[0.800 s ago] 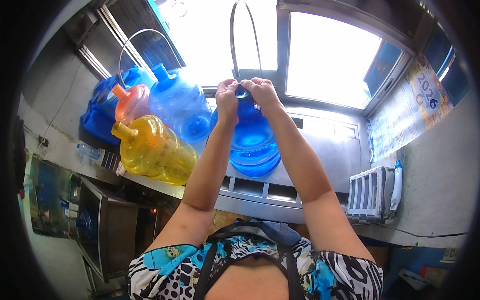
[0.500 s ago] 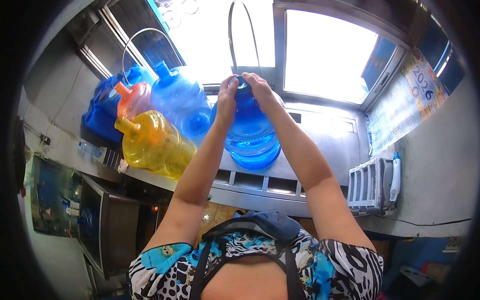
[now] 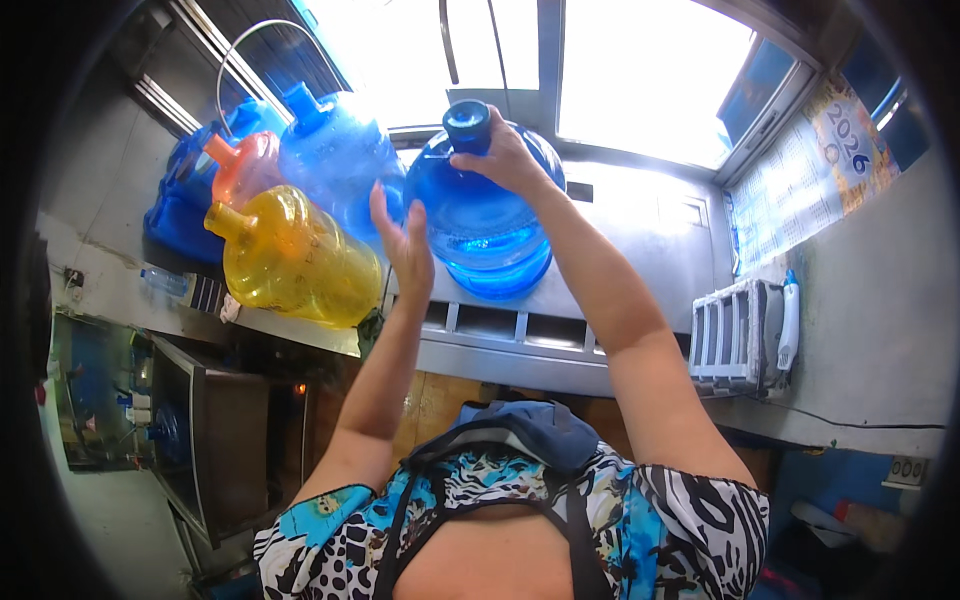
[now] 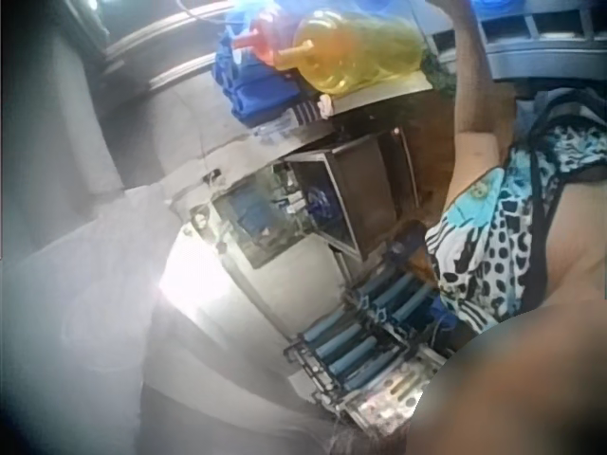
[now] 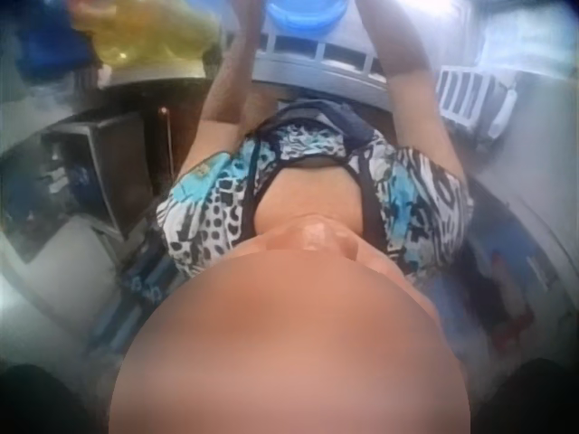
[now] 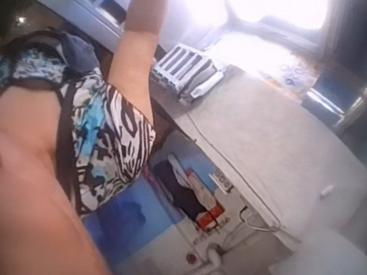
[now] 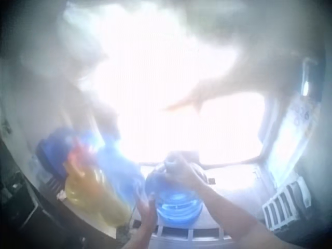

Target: The person cleans and rinses large water jugs. They wipe the exterior of a blue jug with a cloth, then rinse the interior and exterior under a tap. They repeat similar steps with a yellow jug and another blue jug, placing each cleaned jug on a nearby counter.

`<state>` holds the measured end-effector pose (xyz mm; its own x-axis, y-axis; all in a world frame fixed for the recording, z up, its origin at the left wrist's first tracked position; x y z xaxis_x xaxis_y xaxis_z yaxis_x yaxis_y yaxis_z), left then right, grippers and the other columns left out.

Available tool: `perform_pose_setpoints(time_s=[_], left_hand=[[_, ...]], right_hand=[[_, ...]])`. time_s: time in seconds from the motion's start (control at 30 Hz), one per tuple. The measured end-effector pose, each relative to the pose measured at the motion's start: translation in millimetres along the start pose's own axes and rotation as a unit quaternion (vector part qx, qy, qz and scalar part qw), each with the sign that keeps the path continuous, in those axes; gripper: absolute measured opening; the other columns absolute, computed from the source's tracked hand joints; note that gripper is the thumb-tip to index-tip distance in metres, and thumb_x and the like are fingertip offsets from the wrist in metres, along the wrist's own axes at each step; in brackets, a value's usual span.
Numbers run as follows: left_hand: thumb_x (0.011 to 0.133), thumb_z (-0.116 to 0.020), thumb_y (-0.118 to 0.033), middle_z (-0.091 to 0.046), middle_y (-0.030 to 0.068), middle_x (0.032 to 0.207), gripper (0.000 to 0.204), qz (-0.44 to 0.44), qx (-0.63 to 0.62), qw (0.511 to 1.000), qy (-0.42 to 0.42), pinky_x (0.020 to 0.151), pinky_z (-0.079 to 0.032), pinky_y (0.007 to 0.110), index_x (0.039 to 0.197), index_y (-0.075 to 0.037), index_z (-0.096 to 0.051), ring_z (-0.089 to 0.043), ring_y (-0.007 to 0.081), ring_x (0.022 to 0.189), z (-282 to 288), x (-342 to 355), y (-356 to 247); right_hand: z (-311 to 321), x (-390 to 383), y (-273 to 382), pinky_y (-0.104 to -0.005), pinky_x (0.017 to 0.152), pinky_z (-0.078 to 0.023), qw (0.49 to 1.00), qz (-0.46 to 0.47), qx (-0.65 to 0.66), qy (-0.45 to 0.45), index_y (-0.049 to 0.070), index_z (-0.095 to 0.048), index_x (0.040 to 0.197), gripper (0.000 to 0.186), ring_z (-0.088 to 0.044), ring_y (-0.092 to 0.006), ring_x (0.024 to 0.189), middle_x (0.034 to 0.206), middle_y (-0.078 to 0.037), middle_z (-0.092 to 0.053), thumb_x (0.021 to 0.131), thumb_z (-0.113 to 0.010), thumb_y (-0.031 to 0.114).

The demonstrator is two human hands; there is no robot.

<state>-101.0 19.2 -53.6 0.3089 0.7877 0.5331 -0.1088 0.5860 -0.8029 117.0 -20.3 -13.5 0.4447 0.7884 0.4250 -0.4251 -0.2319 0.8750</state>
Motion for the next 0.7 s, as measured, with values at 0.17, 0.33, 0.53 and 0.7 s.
perform_pose_setpoints(time_s=[0.17, 0.33, 0.53, 0.7], left_hand=[[0.061, -0.095, -0.043, -0.013, 0.0327, 0.156, 0.154, 0.213, 0.047, 0.953, 0.211, 0.122, -0.016, 0.044, 0.15, 0.005, 0.022, -0.024, 0.0373, 0.146, -45, -117, 107], [0.053, -0.101, -0.015, -0.022, 0.0247, 0.153, 0.166, 0.202, -0.233, 0.931, 0.195, 0.118, -0.03, 0.043, 0.142, -0.005, 0.039, -0.038, 0.0321, 0.138, -82, -122, 127], [0.038, -0.105, -0.022, -0.032, 0.0182, 0.147, 0.159, 0.188, -0.197, 0.849, 0.453, 0.117, -0.034, 0.046, 0.146, -0.012, 0.012, -0.039, 0.0305, 0.137, -117, -80, 145], [0.038, -0.104, -0.022, -0.044, 0.0141, 0.143, 0.14, 0.066, -0.141, 0.812, 0.562, 0.115, -0.035, 0.042, 0.148, -0.004, -0.02, -0.043, 0.0277, 0.134, -186, -35, 153]], right_hand=[[-1, -13, 11, -0.0357, 0.101, -0.047, 0.997, -0.007, -0.047, -0.06, 0.005, -0.053, 0.126, 0.07, -0.063, -0.0236, 0.113, 0.121, -0.014, -0.065, 0.07, -0.091, 0.025], [8, -50, 39, -0.0355, 0.096, -0.049, 0.987, 0.044, -0.013, -0.157, 0.005, -0.056, 0.12, 0.06, -0.065, -0.0228, 0.104, 0.107, -0.011, -0.068, 0.071, -0.089, 0.014], [61, -80, 44, -0.0371, 0.092, -0.051, 0.93, -0.02, -0.208, -0.304, 0.007, -0.06, 0.113, 0.055, -0.067, -0.0256, 0.099, 0.106, -0.011, -0.068, 0.067, -0.088, 0.018], [121, -89, 31, -0.0349, 0.087, -0.054, 0.888, -0.046, -0.242, -0.389, 0.007, -0.061, 0.109, 0.054, -0.069, -0.0241, 0.09, 0.098, -0.01, -0.07, 0.064, -0.09, 0.016]])
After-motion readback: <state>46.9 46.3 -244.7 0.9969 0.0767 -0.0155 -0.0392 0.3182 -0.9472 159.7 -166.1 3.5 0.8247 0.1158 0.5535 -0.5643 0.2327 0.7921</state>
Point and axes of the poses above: each hand's wrist, its own x-axis towards the middle knuckle, its own z-axis out of the back of the hand, y = z × x, the point moved 8 cm from there along x, towards the middle knuckle
